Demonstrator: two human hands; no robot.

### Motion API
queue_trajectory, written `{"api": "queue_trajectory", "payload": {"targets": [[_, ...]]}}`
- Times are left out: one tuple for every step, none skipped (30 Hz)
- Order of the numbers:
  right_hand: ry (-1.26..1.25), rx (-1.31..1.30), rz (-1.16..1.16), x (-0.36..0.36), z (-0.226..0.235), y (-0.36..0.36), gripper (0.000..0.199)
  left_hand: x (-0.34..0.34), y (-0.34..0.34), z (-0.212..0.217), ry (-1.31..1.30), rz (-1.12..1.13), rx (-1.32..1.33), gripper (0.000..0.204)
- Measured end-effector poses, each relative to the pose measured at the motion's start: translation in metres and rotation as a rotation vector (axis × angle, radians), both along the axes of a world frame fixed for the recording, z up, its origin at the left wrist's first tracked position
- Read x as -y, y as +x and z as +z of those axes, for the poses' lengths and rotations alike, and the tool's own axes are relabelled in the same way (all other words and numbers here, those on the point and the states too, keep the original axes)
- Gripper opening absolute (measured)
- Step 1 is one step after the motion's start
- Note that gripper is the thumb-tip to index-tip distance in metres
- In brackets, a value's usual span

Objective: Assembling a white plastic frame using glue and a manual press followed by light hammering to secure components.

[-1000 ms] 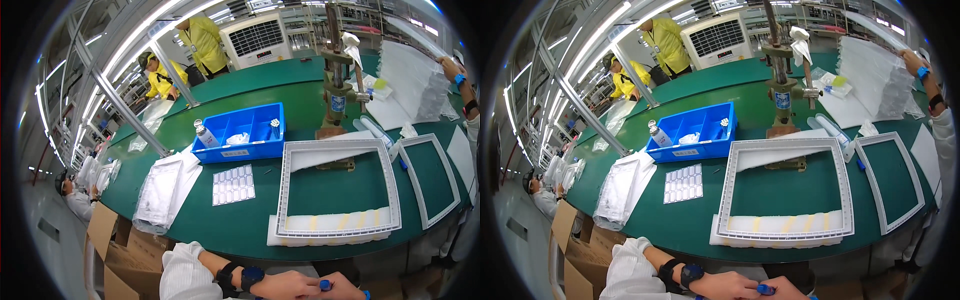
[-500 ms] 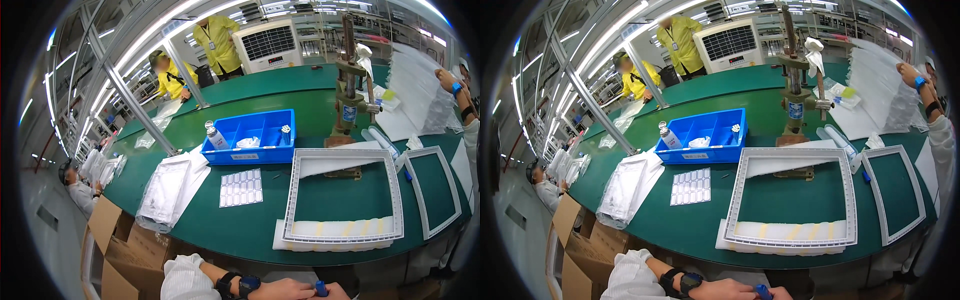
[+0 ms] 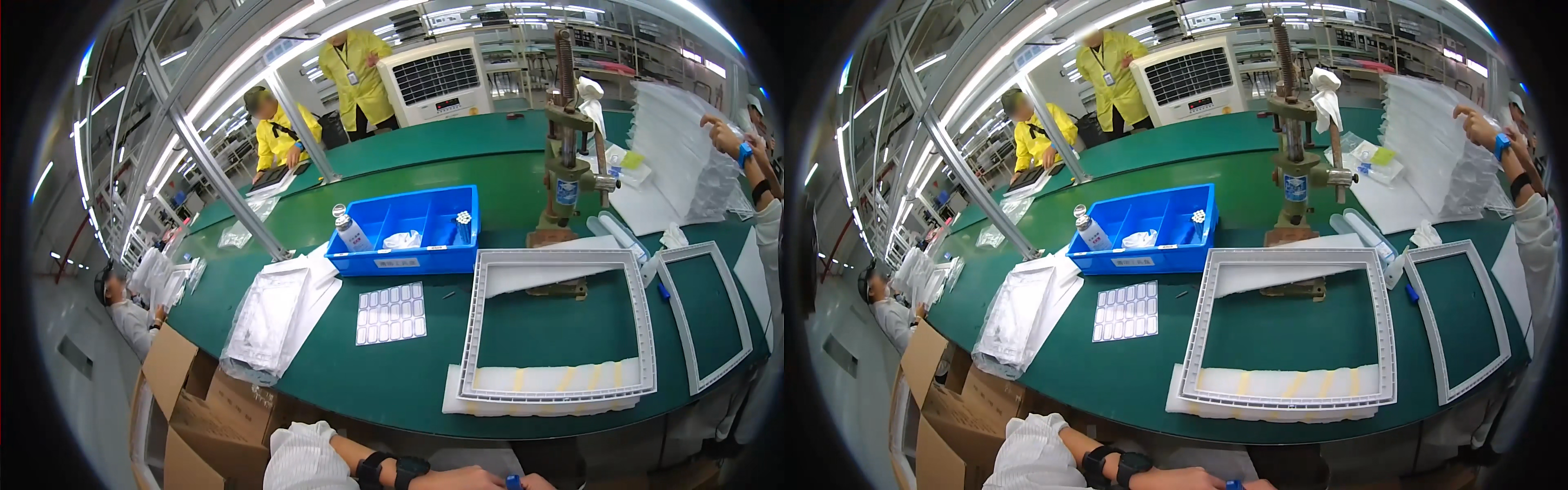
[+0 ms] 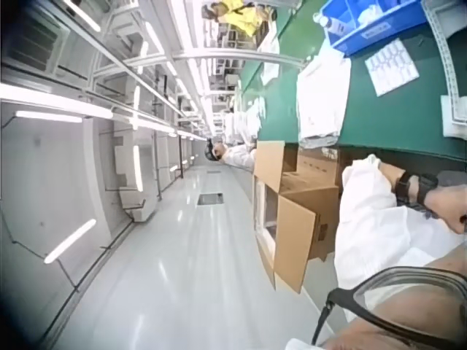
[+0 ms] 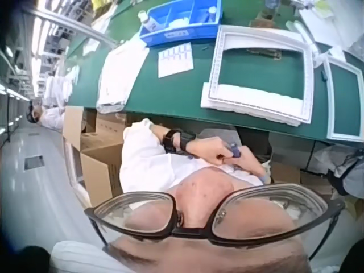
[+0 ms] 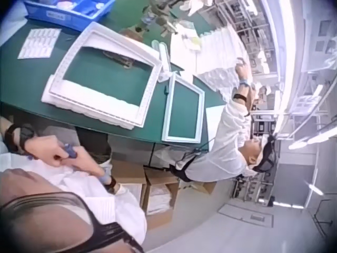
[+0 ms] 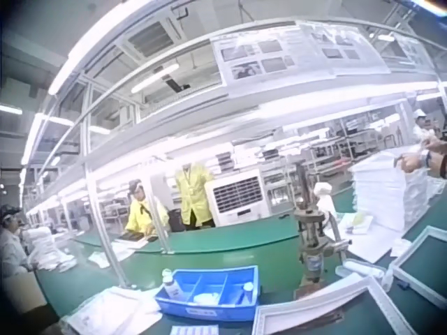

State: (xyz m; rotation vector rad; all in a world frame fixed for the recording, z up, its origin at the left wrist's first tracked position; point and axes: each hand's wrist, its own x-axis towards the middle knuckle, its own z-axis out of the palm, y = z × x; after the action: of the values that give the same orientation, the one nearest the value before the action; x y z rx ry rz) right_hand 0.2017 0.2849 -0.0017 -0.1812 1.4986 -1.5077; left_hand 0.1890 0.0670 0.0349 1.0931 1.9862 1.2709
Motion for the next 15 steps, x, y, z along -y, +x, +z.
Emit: {"api": "queue_trajectory", "payload": {"targets": [[-0.06, 0.021, -0.017, 0.0, 0.0, 0.0, 0.018, 0.0, 0.0, -0.001, -0.003, -0.004, -0.006, 0.005], [-0.059, 0.02, -0.02, -0.001, 0.001, -0.001, 0.018, 0.0, 0.001, -0.002, -0.002, -0.007, -0.007, 0.005], [-0.024, -0.018, 0.051, -0.001, 0.003, -0.002, 0.017, 0.0, 0.001, 0.003, -0.013, -0.043, 0.039, 0.008], [0.011, -0.056, 0.121, -0.002, 0.005, -0.003, 0.017, -0.001, 0.002, 0.008, -0.023, -0.078, 0.085, 0.01], [0.008, -0.059, 0.122, -0.003, 0.006, -0.003, 0.017, -0.001, 0.003, 0.012, -0.026, -0.077, 0.082, 0.01], [0.01, -0.014, 0.135, -0.002, 0.007, -0.004, 0.017, -0.001, 0.005, 0.015, -0.046, -0.085, 0.047, 0.012], [0.012, 0.031, 0.148, -0.002, 0.007, -0.004, 0.017, -0.001, 0.006, 0.017, -0.066, -0.092, 0.011, 0.014], [0.005, 0.041, 0.153, -0.003, 0.006, -0.004, 0.017, 0.0, 0.007, 0.015, -0.067, -0.091, 0.009, 0.014], [0.001, 0.03, 0.156, -0.004, 0.004, -0.003, 0.017, 0.001, 0.007, 0.012, -0.065, -0.131, -0.051, 0.014], [-0.01, 0.011, 0.161, -0.004, 0.002, 0.0, 0.017, 0.002, 0.008, 0.01, -0.063, -0.171, -0.111, 0.015], [-0.016, -0.007, 0.163, -0.004, -0.001, 0.0, 0.017, 0.003, 0.008, 0.009, -0.06, -0.172, -0.11, 0.015], [-0.027, -0.024, 0.17, -0.004, -0.003, 0.002, 0.017, 0.004, 0.009, 0.012, -0.098, -0.201, -0.135, 0.014], [-0.037, -0.043, 0.179, -0.005, -0.005, 0.004, 0.017, 0.004, 0.01, 0.016, -0.136, -0.229, -0.16, 0.014], [-0.048, -0.056, 0.188, -0.005, -0.006, 0.005, 0.017, 0.004, 0.011, 0.019, -0.14, -0.226, -0.162, 0.014], [-0.054, -0.073, 0.195, -0.006, -0.009, 0.007, 0.017, 0.005, 0.011, 0.021, -0.094, -0.224, -0.157, 0.015]]}}
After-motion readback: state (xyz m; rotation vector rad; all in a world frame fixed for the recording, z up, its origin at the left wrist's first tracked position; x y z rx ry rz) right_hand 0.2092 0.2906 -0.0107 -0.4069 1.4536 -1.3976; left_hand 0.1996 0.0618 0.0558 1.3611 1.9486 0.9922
